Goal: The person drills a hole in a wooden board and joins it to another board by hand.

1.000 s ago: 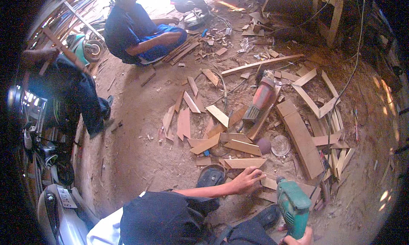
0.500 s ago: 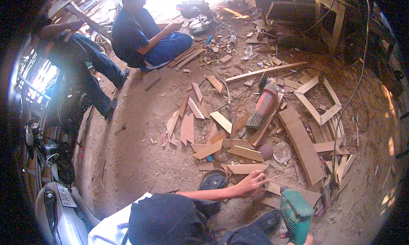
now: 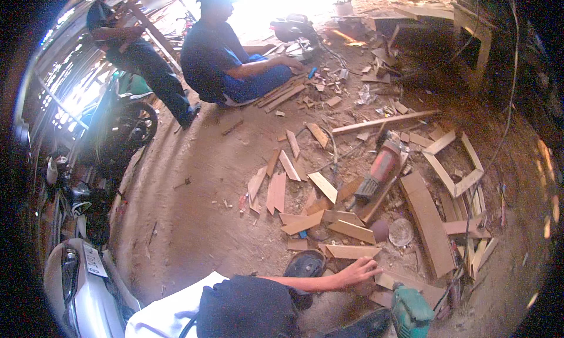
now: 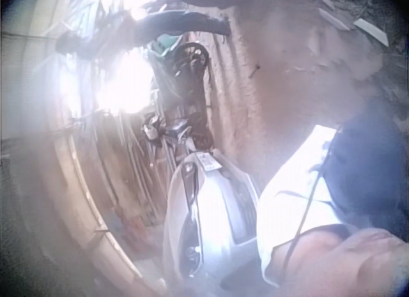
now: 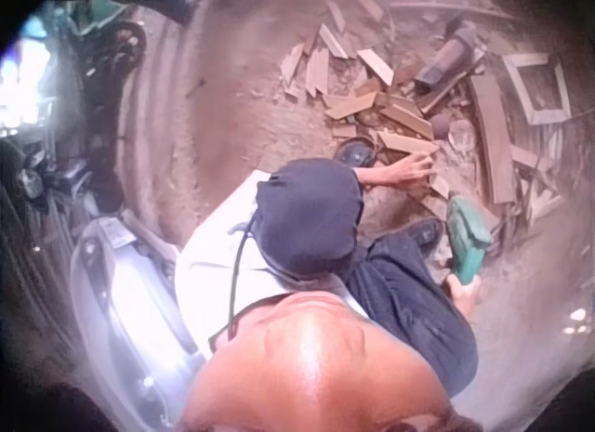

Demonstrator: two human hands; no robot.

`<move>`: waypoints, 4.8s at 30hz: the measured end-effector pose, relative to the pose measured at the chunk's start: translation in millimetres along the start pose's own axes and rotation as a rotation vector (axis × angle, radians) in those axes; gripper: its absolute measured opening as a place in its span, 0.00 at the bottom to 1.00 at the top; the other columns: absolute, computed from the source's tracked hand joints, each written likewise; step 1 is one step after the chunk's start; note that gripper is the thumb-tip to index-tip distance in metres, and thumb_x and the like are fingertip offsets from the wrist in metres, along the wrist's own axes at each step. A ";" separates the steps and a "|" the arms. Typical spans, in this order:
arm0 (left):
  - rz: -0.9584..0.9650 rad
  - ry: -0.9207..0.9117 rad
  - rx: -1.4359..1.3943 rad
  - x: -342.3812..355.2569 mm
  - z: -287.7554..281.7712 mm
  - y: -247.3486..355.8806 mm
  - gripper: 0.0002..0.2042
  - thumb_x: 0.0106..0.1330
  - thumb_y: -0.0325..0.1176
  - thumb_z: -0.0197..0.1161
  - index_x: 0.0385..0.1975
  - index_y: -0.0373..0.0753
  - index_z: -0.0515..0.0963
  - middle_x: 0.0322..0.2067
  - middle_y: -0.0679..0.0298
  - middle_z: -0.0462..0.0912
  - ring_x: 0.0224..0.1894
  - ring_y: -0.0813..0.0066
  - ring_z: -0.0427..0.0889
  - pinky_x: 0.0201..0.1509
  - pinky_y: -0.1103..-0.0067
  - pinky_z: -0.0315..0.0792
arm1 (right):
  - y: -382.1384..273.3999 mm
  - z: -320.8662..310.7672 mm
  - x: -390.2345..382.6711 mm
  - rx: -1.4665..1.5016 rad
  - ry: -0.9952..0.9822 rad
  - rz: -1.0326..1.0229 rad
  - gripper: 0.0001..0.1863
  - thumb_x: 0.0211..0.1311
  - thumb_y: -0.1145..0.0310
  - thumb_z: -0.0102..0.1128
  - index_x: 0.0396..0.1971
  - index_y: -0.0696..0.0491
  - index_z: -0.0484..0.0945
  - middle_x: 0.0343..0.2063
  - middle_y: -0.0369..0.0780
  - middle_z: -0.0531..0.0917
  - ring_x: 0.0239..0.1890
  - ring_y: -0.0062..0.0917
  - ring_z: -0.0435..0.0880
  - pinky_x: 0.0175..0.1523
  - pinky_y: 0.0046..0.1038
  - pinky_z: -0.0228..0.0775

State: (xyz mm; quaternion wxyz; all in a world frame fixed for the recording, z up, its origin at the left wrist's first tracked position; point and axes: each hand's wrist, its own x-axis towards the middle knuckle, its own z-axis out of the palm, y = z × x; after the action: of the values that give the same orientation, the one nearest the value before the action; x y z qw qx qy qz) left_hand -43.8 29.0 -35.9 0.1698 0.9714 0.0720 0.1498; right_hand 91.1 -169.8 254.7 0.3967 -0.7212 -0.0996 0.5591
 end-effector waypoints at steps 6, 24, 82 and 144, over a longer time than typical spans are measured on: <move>0.079 0.101 0.022 2.9 34.6 -7.1 0.30 0.53 0.33 0.53 0.61 0.40 0.63 0.47 0.57 0.67 0.55 0.58 0.65 0.63 0.68 0.62 | -3.9 4.6 1.5 -0.035 -0.010 -0.024 0.20 0.50 0.71 0.57 0.44 0.61 0.70 0.20 0.37 0.75 0.19 0.19 0.72 0.24 0.22 0.65; 0.145 0.136 -0.040 12.0 16.6 -19.9 0.23 0.52 0.44 0.65 0.44 0.38 0.70 0.45 0.55 0.67 0.54 0.53 0.65 0.58 0.65 0.63 | -7.3 2.4 2.0 -0.023 -0.037 -0.013 0.19 0.50 0.71 0.57 0.43 0.61 0.70 0.20 0.37 0.75 0.18 0.19 0.72 0.24 0.22 0.65; -0.069 0.070 -0.454 16.5 -21.4 -8.4 0.24 0.52 0.40 0.69 0.46 0.36 0.71 0.45 0.53 0.70 0.49 0.54 0.67 0.56 0.65 0.64 | 29.2 13.1 1.3 -0.002 -0.009 0.102 0.20 0.38 0.76 0.60 0.38 0.61 0.79 0.34 0.37 0.83 0.34 0.18 0.79 0.42 0.21 0.70; -0.055 0.121 -0.419 16.8 -19.6 -7.4 0.22 0.49 0.38 0.68 0.42 0.36 0.72 0.43 0.54 0.69 0.47 0.55 0.68 0.52 0.66 0.66 | 24.9 26.1 7.5 -0.026 0.079 0.138 0.16 0.40 0.77 0.56 0.34 0.62 0.79 0.30 0.39 0.83 0.30 0.20 0.80 0.37 0.23 0.72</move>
State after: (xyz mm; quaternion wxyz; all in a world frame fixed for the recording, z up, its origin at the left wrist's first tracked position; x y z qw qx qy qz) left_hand -34.8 45.2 -16.4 0.3675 0.9017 0.0760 0.2148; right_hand 63.1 -169.9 230.7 0.3514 -0.7529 -0.0413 0.5549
